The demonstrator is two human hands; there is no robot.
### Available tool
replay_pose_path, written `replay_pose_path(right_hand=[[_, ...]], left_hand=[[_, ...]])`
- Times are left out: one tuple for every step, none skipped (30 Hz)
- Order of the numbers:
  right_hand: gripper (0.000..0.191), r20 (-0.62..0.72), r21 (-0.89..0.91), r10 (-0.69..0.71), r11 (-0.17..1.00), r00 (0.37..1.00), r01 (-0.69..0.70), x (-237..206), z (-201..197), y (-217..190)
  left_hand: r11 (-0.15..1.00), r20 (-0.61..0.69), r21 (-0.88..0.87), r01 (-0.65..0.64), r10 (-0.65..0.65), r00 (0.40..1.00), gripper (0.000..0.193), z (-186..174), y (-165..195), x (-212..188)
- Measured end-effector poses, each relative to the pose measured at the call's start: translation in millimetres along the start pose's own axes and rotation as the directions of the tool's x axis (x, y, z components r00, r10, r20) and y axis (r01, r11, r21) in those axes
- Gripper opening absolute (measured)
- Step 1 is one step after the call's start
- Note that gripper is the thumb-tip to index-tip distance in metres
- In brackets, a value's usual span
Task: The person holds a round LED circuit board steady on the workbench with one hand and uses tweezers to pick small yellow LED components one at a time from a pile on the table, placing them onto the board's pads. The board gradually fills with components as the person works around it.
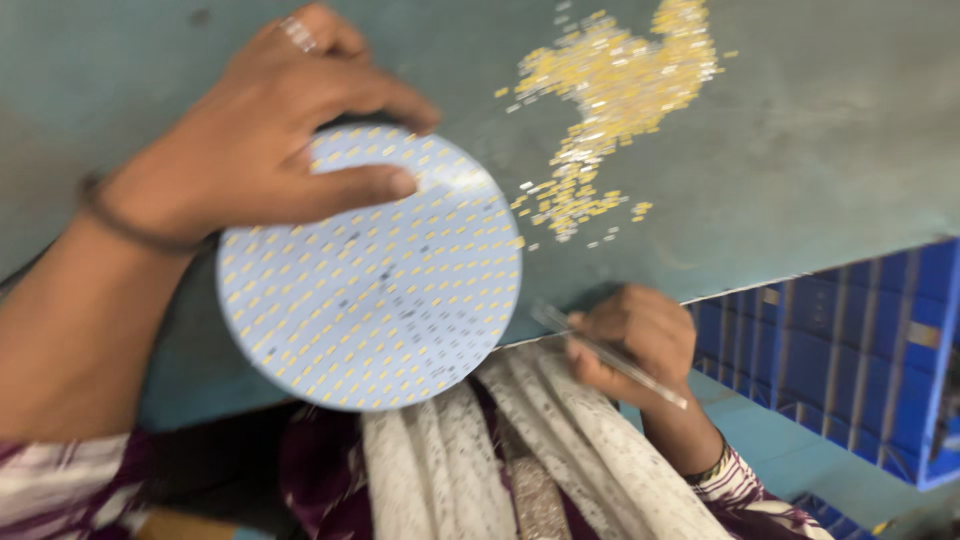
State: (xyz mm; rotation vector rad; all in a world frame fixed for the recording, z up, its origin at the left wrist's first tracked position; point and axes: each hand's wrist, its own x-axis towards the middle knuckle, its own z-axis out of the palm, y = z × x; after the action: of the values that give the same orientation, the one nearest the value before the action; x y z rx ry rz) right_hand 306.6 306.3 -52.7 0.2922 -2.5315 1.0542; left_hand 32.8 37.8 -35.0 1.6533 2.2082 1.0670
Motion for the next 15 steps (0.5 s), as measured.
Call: replay_pose_path(right_hand=[[0.020,-0.054,-0.036,0.054,0.998,0.997,-0.056,-0.7,-6.6,7.3],[0.020,-0.111,-0.066,0.104,0.992,0.988,-0.112,-1.6,-13.3,14.0],[0.020,-0.159,-0.076,0.151,0.983,0.976,-0.164,-2.8,-18.8,19.8],[0.020,-0.206,-0.078,0.195,0.973,0.959,-0.215,-4.0,-23.2,25.3],[0.020,-0.253,-0.073,0.238,0.962,0.938,-0.264,-5.6,-26.5,29.0],[0.018,-0.261,-0.089,0.253,0.955,0.932,-0.284,-7.3,-28.3,31.2],[0.017,-0.267,-0.102,0.269,0.947,0.925,-0.305,-9.1,-28.9,32.4],[0.016,-0.271,-0.112,0.286,0.939,0.919,-0.326,-10.6,-28.8,32.9],[0.016,-0.275,-0.112,0.292,0.936,0.916,-0.332,-11.6,-28.6,32.8],[0.016,-0.277,-0.112,0.298,0.934,0.914,-0.338,-12.2,-28.1,32.5],[0.015,-0.278,-0.111,0.302,0.933,0.912,-0.343,-12.2,-27.8,32.3],[0.016,-0.280,-0.113,0.294,0.935,0.914,-0.336,-11.9,-27.6,32.1],[0.016,-0.281,-0.115,0.286,0.938,0.916,-0.328,-11.4,-27.6,32.0],[0.016,-0.282,-0.116,0.278,0.940,0.918,-0.320,-10.8,-27.2,31.9],[0.016,-0.279,-0.116,0.286,0.938,0.917,-0.327,-10.3,-27.3,31.6]], left_hand=[[1.000,0.005,-0.014,0.021,-0.020,1.000,0.050,0.4,2.1,-0.3],[1.000,-0.002,-0.005,0.023,-0.023,1.000,0.050,0.7,3.7,0.2],[1.000,-0.008,0.006,0.029,-0.029,1.000,0.050,0.3,5.5,-0.3],[0.999,-0.013,0.018,0.040,-0.040,0.999,0.050,-0.2,6.6,-0.5],[0.998,-0.007,0.000,0.055,-0.055,0.998,0.050,-0.7,7.3,-0.5],[0.997,-0.001,-0.018,0.074,-0.074,0.997,0.050,-1.2,7.8,-0.6],[0.995,0.007,-0.036,0.097,-0.097,0.995,0.051,-0.8,8.3,-0.8],[0.994,0.007,-0.038,0.104,-0.103,0.995,0.051,-0.6,9.0,-1.5],[0.993,0.007,-0.040,0.112,-0.112,0.994,0.051,-0.7,9.8,-2.6],[0.992,0.006,-0.042,0.122,-0.122,0.992,0.051,-0.7,10.1,-3.0],[0.992,0.011,-0.041,0.122,-0.122,0.993,0.050,-0.5,9.9,-3.1],[0.992,0.016,-0.040,0.123,-0.123,0.992,0.050,-0.6,9.8,-3.4],[0.991,0.020,-0.038,0.126,-0.125,0.992,0.050,-0.8,9.7,-3.6],[0.990,0.018,-0.042,0.131,-0.130,0.991,0.051,-0.8,9.6,-4.0],[0.990,0.015,-0.047,0.137,-0.136,0.991,0.051,-0.7,9.7,-4.4]])
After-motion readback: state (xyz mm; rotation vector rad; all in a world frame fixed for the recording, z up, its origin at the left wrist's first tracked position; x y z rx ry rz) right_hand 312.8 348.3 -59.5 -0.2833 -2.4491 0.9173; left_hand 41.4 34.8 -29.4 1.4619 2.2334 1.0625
